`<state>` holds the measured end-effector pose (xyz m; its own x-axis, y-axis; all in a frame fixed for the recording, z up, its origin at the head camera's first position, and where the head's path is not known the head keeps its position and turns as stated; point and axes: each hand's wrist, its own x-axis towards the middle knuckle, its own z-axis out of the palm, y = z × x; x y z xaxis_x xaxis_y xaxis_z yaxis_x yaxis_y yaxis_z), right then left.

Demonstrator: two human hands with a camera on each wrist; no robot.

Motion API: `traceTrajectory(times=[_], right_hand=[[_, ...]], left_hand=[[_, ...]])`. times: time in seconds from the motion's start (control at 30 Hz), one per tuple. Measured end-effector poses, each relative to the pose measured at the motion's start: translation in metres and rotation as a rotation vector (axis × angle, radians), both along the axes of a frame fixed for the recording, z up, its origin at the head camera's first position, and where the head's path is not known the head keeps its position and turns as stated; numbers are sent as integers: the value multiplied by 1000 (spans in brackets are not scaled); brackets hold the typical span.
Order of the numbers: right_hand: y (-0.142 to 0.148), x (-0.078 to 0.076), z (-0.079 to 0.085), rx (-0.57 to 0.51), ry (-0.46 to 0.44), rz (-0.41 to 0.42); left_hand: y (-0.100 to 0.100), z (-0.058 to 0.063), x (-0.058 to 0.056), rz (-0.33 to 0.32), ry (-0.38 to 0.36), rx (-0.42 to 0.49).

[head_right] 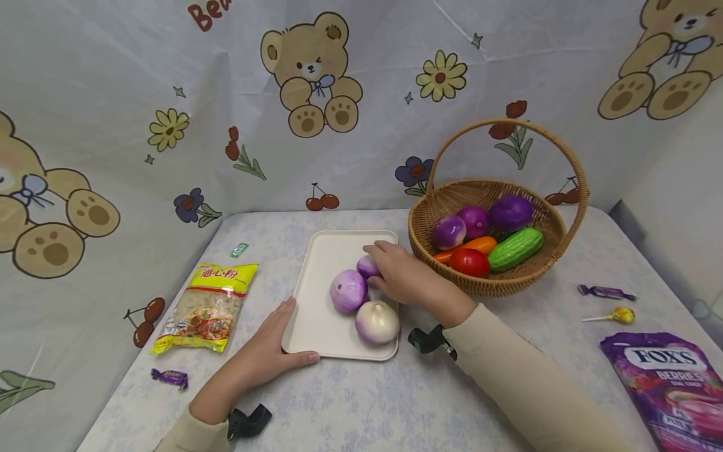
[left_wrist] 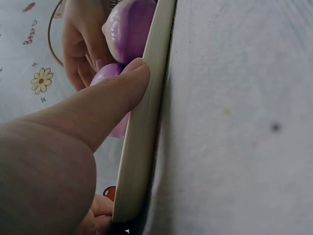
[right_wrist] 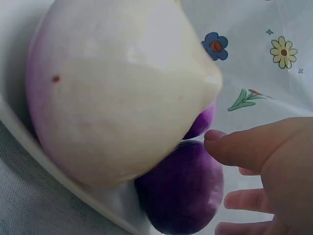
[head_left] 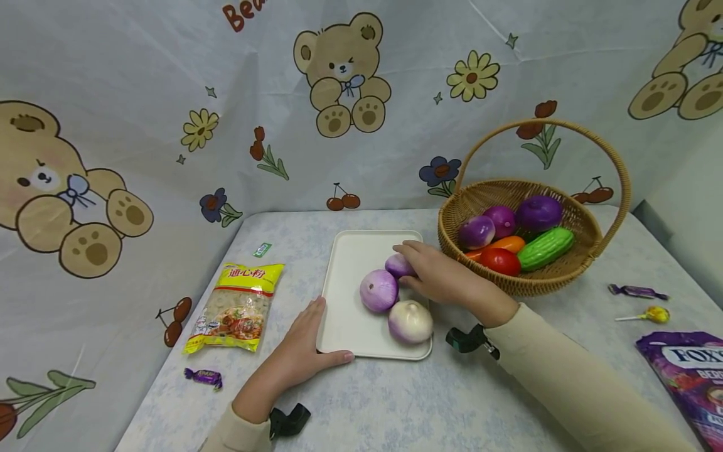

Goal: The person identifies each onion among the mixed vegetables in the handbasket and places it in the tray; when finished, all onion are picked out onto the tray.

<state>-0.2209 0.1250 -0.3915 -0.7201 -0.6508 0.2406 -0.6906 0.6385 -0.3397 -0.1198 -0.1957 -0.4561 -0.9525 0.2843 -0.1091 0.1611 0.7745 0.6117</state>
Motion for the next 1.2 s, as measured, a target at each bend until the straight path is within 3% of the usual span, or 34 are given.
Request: traceTrajectory(times=[0.4,0.7,0.9,1.1,1.2], right_hand=[[-4,15,24,8,-10,2],[-1,17,48,23,-37,-31],[8,10,64,51,-121,-110],[23,-8,74,45,-32,-105],[33,-15,77,75,-25,-143]], left_hand=[[0,-1,0,0,-3,9],[0,0,0,-5,0,6],[0,0,0,-9,6,-9],[1,-2,-1,-10,12,-29],[1,-2,-1,-8,12,-30]])
